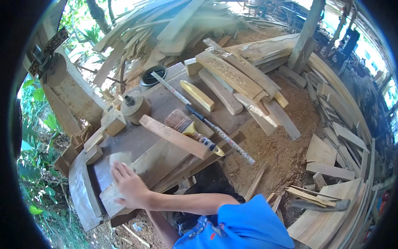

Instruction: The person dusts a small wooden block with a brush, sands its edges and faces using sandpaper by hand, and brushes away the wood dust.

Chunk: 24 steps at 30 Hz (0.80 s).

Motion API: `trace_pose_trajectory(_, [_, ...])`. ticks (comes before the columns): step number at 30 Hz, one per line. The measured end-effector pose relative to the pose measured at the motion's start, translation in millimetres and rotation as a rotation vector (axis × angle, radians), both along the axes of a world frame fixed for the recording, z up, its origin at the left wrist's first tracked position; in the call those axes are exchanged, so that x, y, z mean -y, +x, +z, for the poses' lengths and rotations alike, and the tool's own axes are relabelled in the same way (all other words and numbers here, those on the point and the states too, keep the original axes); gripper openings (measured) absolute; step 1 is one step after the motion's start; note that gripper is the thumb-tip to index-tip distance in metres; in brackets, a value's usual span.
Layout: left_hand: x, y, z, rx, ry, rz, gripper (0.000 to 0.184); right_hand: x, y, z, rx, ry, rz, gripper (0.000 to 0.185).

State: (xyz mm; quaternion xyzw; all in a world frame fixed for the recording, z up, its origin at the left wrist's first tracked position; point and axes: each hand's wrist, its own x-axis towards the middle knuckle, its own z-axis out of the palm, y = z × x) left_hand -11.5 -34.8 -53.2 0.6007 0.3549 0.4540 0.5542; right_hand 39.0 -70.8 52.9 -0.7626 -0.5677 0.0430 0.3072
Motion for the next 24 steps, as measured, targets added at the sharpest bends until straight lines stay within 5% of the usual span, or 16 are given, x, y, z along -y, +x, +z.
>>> trace_pose_trajectory(16, [-17.9,4.2,-2.5,0.020,0.069,0.016,0.045,-5.5,2.5,-9.0,0.067,0.118,-0.004,0.078])
trace_pose_trajectory(21, [-31.3,22.0,9.3,0.049,0.256,-0.059,0.046,48.4,27.3,-26.1,-0.117,0.355,0.038,0.041])
trace_pose_trajectory(24, [-26.0,17.8,47.9,0.058,0.212,-0.079,0.041,68.4,59.5,-15.3,-0.389,0.298,-0.212,0.022])
